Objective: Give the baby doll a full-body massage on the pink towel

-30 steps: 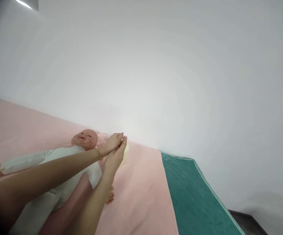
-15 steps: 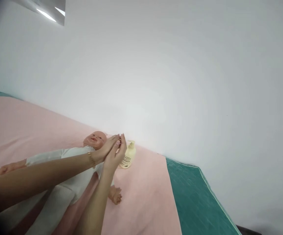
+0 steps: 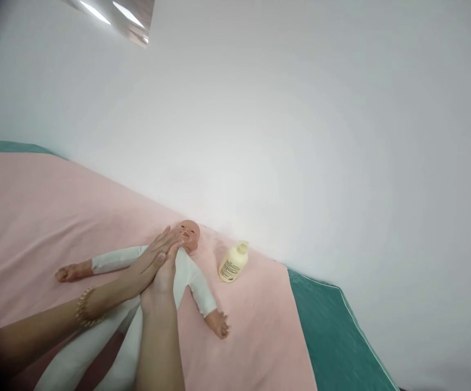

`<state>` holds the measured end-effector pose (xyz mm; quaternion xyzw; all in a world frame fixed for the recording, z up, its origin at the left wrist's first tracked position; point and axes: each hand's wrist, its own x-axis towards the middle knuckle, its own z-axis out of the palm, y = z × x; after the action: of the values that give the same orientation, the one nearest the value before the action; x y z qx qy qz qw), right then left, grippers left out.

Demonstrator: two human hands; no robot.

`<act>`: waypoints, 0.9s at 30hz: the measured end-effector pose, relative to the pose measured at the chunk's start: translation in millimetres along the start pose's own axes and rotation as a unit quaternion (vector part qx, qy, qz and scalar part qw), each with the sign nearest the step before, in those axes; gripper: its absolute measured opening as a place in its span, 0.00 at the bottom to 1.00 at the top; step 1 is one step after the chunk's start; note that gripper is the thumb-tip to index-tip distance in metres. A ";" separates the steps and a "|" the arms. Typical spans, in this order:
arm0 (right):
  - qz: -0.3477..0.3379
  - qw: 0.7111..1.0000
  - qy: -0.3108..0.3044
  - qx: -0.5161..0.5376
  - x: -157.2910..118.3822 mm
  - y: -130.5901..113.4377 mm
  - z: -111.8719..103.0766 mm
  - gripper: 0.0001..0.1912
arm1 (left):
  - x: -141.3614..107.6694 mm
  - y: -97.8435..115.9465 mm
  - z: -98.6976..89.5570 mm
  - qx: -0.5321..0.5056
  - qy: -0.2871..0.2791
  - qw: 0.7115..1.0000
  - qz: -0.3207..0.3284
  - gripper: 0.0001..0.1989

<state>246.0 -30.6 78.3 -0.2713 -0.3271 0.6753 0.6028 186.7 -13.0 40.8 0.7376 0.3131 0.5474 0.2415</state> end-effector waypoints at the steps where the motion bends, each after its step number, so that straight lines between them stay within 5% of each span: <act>1: 0.011 1.000 -0.007 0.017 -0.8 -0.7 -2.0 0.37 | -2.1 -0.2 -6.4 0.003 -0.015 1.000 0.002 0.28; 5: 0.044 0.999 -0.005 -0.015 -6.1 -10.3 -29.7 0.34 | -3.3 -5.0 -19.6 -0.013 -0.053 0.998 -0.010 0.27; 10: -0.039 0.977 -0.010 -0.211 -24.4 -21.4 -69.5 0.29 | -3.4 -18.9 -33.8 -0.057 0.031 0.987 -0.147 0.27; 17: -0.131 0.795 -0.200 -0.558 -31.5 -14.4 -60.7 0.13 | -1.0 -34.6 -39.1 -0.066 0.107 0.964 -0.233 0.27; 23: -0.134 0.745 -0.098 -0.646 -15.0 -5.5 -82.3 0.22 | -0.7 -39.1 -37.0 -0.018 0.080 0.969 -0.235 0.27; 27: -0.112 0.732 -0.036 -0.671 -10.7 -4.0 -100.4 0.25 | 1.4 -19.9 -42.5 0.027 -0.038 0.989 -0.142 0.24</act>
<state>326.2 -29.4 17.0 -0.5422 -0.7445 0.2170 0.3234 142.3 2.2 39.8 0.7123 0.4195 0.4705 0.3087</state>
